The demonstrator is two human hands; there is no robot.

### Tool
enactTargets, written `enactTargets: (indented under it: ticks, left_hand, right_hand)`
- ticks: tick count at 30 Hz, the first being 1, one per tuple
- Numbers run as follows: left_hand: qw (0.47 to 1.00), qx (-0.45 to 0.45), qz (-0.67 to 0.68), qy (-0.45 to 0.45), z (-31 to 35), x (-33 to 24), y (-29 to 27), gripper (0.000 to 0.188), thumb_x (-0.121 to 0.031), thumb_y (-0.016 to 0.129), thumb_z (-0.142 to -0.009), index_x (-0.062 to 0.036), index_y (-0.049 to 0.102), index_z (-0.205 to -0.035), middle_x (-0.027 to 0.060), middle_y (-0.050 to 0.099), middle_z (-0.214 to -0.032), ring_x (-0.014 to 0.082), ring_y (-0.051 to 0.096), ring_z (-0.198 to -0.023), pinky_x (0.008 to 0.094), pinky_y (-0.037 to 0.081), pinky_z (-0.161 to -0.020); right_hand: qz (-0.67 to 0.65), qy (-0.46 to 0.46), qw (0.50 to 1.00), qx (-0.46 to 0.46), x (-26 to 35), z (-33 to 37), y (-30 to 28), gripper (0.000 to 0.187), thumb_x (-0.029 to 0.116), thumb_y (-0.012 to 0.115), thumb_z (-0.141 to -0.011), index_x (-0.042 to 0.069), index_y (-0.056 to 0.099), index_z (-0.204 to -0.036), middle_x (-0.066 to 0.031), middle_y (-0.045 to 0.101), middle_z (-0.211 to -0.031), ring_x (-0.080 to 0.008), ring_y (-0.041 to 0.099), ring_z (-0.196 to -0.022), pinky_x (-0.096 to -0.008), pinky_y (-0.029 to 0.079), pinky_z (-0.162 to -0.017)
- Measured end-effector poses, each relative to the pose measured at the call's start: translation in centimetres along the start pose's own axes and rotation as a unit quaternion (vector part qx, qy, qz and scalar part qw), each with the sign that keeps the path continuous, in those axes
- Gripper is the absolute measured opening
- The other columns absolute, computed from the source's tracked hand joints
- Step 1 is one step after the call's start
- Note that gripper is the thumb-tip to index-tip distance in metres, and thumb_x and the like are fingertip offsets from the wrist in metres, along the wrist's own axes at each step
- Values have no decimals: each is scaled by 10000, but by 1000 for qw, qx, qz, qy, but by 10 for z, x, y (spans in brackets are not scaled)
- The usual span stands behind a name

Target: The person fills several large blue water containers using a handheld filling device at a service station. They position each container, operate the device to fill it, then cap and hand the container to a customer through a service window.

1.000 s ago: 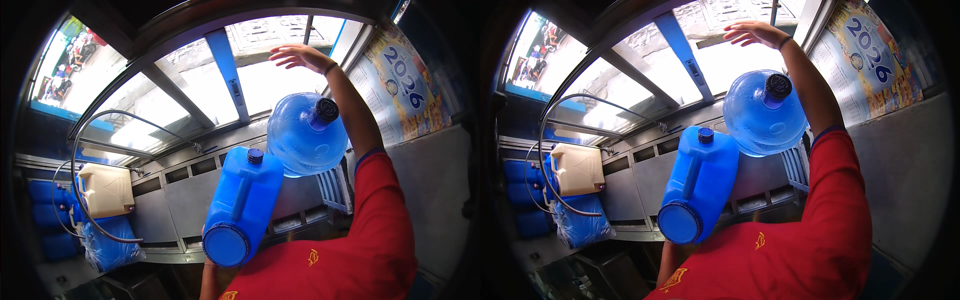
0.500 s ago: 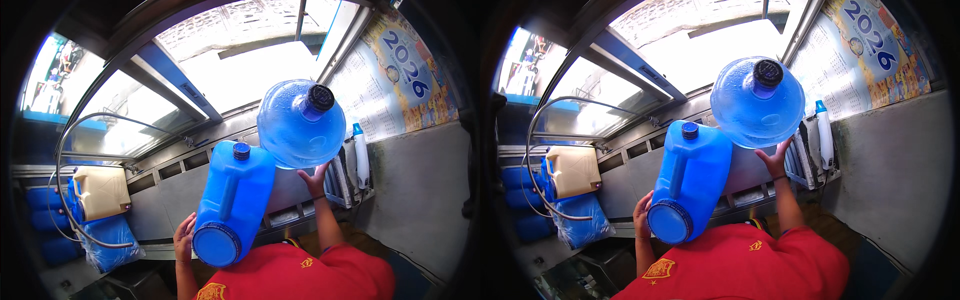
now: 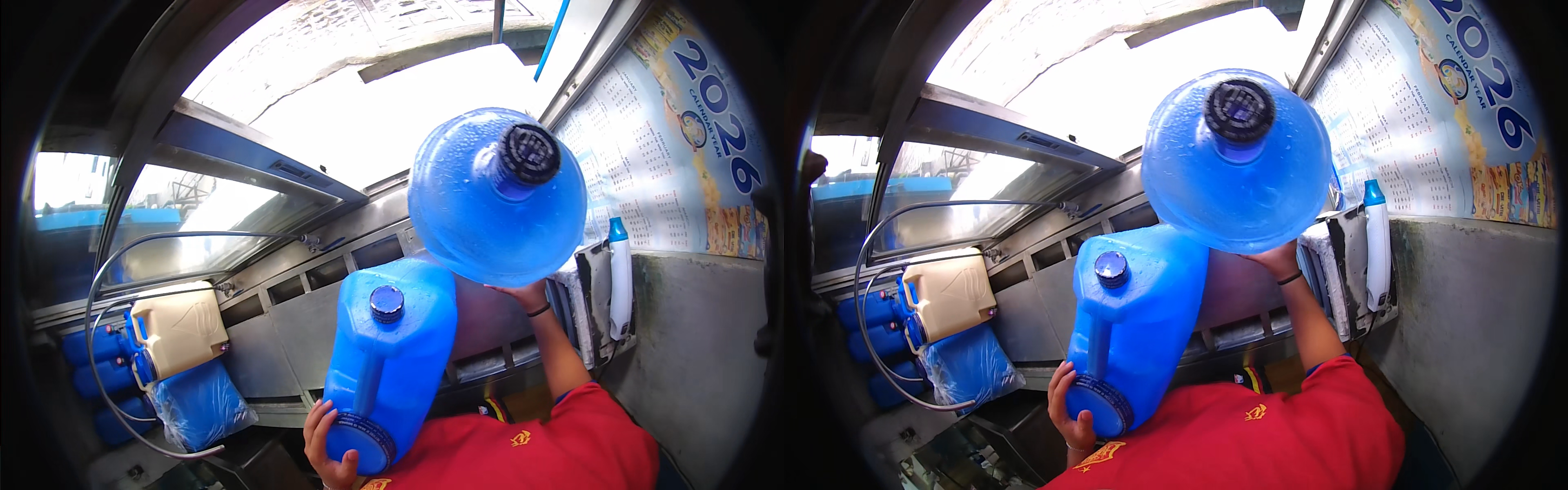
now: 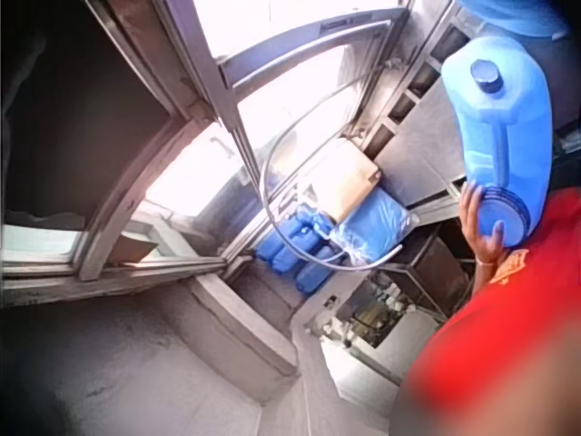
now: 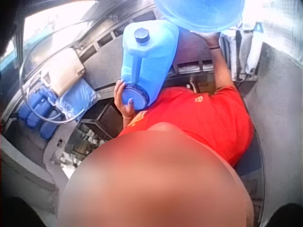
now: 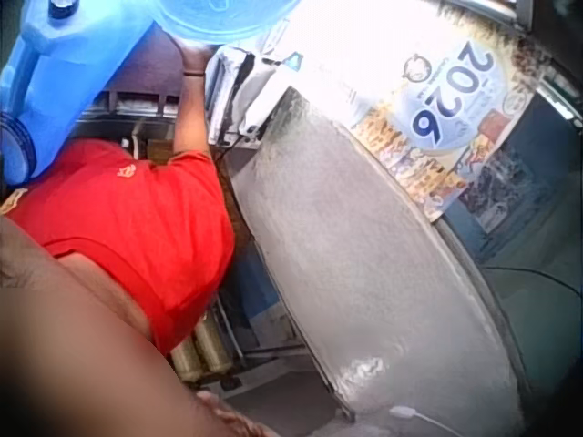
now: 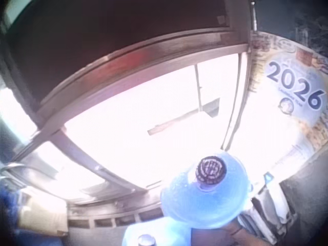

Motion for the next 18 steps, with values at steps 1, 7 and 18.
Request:
enactTargets:
  ticks: [1,7,18]
  left_hand:
    - [1000,-2,-2,-5,0,1,0,782,-663,562,-891,46,617,-1217,239,596,-1301,392,542,-1267,487,395,-1076]
    - [1000,-3,-21,-18,2,1,1,714,-613,575,-901,37,613,-1192,234,595,-1298,381,550,-1248,478,399,-1066]
    - [1000,3,-19,-18,1,4,2,651,-562,582,-916,33,616,-1178,234,601,-1287,385,553,-1238,490,391,-1072]
  right_hand:
    - [169,-62,984,5,6,-13,-1,1066,261,964,-628,-11,346,-1453,-196,461,-1455,-338,498,-1314,-459,456,-1087]
    - [526,-381,760,30,33,-38,41,1519,377,992,-536,24,-95,-1537,-265,74,-1587,-384,276,-1438,-496,320,-1167]
    - [606,-529,594,-14,60,-73,153,1663,554,968,-416,123,-157,-1563,-292,-105,-1598,-469,1,-1503,-564,167,-1214]
Point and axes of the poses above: each hand's wrist, its own z-axis away from the middle knuckle, its own y-axis out of the palm, x = y × z, the point moved 9 cm from there along -z, towards the middle knuckle
